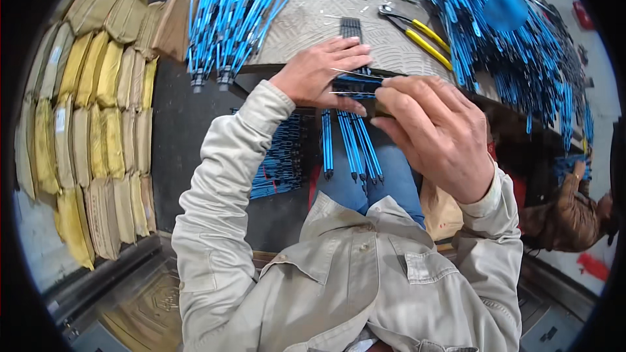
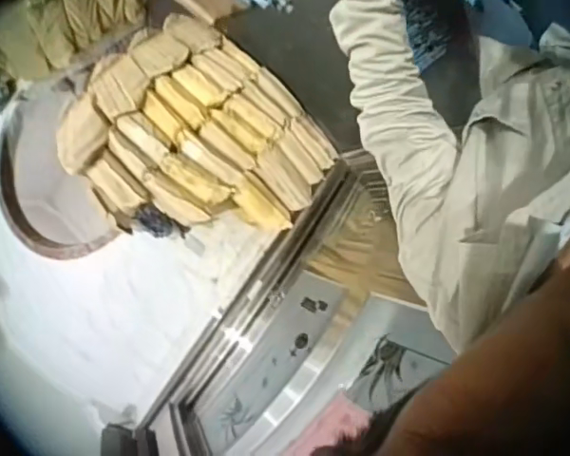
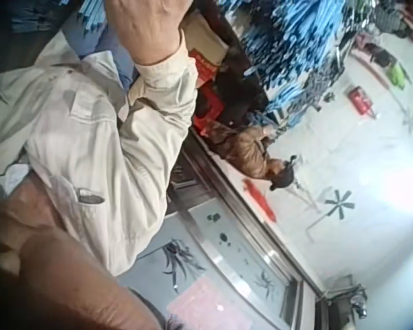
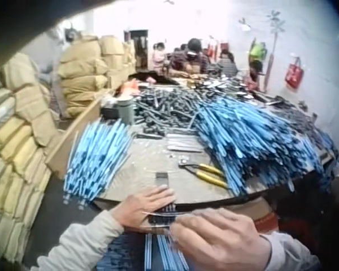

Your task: The person assembles blue plastic components onto a circular base, then adjusts them with pliers.

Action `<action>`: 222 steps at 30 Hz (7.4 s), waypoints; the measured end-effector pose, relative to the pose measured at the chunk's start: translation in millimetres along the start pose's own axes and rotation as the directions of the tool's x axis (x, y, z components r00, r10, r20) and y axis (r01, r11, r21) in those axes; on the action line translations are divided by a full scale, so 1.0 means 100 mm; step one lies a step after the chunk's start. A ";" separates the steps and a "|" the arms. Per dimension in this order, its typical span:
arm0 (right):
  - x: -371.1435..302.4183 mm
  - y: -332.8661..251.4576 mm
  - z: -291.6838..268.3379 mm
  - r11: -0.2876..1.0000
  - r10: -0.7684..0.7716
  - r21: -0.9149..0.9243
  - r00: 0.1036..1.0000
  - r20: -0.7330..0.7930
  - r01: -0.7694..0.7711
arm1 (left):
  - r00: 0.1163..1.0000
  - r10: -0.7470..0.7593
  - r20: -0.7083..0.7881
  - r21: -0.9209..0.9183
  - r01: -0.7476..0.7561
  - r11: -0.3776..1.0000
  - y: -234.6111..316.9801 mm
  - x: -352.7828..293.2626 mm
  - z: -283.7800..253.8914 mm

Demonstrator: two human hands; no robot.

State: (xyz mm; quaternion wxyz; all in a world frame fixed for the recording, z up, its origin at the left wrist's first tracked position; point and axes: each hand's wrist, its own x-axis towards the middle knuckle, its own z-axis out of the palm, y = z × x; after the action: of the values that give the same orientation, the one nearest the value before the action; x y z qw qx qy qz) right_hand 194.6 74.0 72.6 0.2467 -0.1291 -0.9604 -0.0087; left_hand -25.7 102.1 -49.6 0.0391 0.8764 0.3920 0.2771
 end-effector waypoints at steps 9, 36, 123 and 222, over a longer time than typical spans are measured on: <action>0.06 -0.09 0.22 0.937 0.067 -0.349 0.989 0.132 -0.017 | 0.999 0.011 -0.031 0.039 -0.010 0.999 -0.02 -0.03 0.09; -0.65 0.79 1.07 0.885 0.368 0.436 0.820 -0.438 -0.164 | 0.962 0.028 -0.273 0.040 -0.018 0.999 -0.24 0.09 0.53; -1.88 -0.05 0.45 -0.395 0.485 0.878 0.750 0.451 -0.272 | 0.696 -0.698 -0.168 -0.733 0.385 0.561 2.07 0.31 0.68; -1.70 -0.04 0.47 0.042 0.788 0.977 0.595 -0.161 0.210 | 0.443 -0.892 -0.095 -0.992 0.031 0.121 2.45 0.30 0.83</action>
State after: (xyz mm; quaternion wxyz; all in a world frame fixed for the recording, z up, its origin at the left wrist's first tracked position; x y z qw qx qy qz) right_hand 314.9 32.5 -49.3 0.6050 -0.1420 -0.4681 0.6283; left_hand 196.8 -33.5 -36.0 0.4613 0.2920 0.4274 0.7206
